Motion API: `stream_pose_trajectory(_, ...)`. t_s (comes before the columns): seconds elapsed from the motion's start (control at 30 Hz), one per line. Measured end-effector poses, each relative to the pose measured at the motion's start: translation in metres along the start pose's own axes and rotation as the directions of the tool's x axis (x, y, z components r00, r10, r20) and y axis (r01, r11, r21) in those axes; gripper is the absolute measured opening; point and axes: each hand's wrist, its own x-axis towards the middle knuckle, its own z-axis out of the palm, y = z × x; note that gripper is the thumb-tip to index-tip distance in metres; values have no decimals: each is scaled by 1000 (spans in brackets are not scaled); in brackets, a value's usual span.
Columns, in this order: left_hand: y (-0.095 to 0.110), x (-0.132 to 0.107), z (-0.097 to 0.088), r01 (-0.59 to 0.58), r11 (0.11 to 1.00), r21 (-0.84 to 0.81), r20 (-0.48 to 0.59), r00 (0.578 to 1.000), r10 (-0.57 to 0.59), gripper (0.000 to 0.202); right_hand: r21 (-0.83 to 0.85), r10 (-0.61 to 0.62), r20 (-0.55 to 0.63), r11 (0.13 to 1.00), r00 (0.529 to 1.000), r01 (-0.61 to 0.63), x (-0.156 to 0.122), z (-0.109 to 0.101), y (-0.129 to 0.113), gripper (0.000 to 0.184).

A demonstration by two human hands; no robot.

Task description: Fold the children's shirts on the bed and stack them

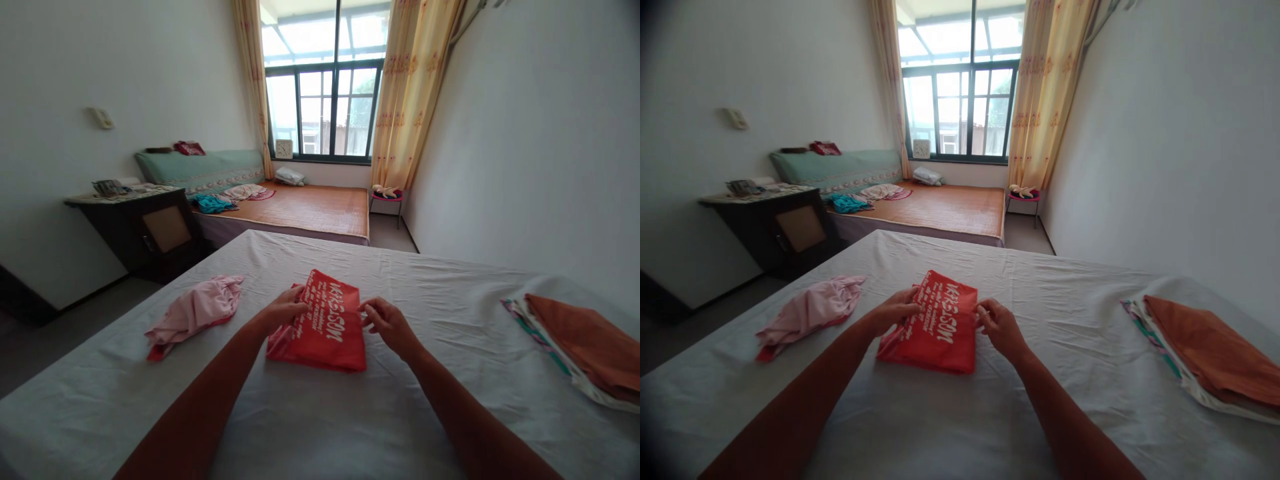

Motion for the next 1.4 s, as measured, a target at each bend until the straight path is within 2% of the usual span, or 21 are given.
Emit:
stream_pose_trajectory(0.1,2,-7,-23,76,979,189,-37,997,-70,58,-27,2,-20,1000,1000,-3,-1,1,7,31)
stream_pose_trajectory(0.17,-2,-8,-35,113,912,395,-114,991,-73,64,-16,-28,-66,1000,997,27,-2,4,4,28)
stream_pose_trajectory(0.23,-5,-8,-40,149,749,646,-243,970,17,65,125,-24,-92,991,995,35,-2,7,-3,27)
stream_pose_trajectory(0.3,-5,-6,-37,146,567,811,-319,922,219,58,399,44,-34,917,998,-26,-3,8,-11,27)
stream_pose_trajectory(0.33,-4,-5,-33,114,508,854,-311,894,323,52,539,78,27,838,997,-80,-4,9,-16,26)
stream_pose_trajectory(0.4,-1,-4,-21,-5,438,899,-226,852,472,41,736,114,155,650,981,-192,-7,9,-23,21)
stream_pose_trajectory(0.47,0,-2,-9,-128,377,917,-107,833,542,36,825,115,233,503,966,-259,-9,8,-29,16)
stream_pose_trajectory(0.53,0,-1,0,-195,323,926,-21,828,560,34,857,95,276,426,957,-290,-11,8,-33,13)
stream_pose_trajectory(0.7,-8,3,5,-238,281,930,48,835,549,32,868,40,281,416,959,-272,-18,8,-34,17)
stream_pose_trajectory(0.8,-13,6,4,-248,272,930,59,830,555,33,853,72,211,473,975,-220,-18,10,-32,23)
stream_pose_trajectory(0.83,-15,7,5,-256,267,929,68,828,557,34,832,85,171,522,982,-190,-16,11,-32,24)
stream_pose_trajectory(0.9,-20,9,8,-269,258,928,83,824,561,36,726,58,62,683,996,-85,-9,16,-34,25)
stream_pose_trajectory(0.97,-25,11,13,-262,248,933,88,831,549,38,472,-86,-24,878,996,87,0,25,-36,23)
stream_pose_trajectory(1.0,-29,12,15,-248,241,938,85,841,534,40,284,-189,-19,940,982,187,4,30,-37,22)
stream_pose_trajectory(1.03,-33,13,16,-228,233,945,80,855,513,41,78,-283,30,957,959,280,8,37,-36,24)
stream_pose_trajectory(1.1,-43,15,16,-179,217,960,62,887,457,44,-291,-351,198,871,915,397,13,51,-31,34)
stream_pose_trajectory(1.2,-58,21,8,-108,223,969,19,930,368,48,-582,-235,354,702,905,410,13,68,-15,55)
stream_pose_trajectory(1.23,-63,24,4,-96,231,968,10,938,347,50,-618,-201,365,677,909,399,13,71,-9,61)
stream_pose_trajectory(1.3,-71,28,-2,-93,248,964,5,942,337,52,-611,-188,375,687,908,395,15,71,3,63)
stream_pose_trajectory(1.37,-77,32,-5,-112,259,959,12,934,358,54,-528,-225,337,758,914,382,19,66,12,58)
stream_pose_trajectory(1.4,-79,33,-6,-122,264,957,16,928,372,54,-481,-240,268,806,933,345,21,62,17,55)
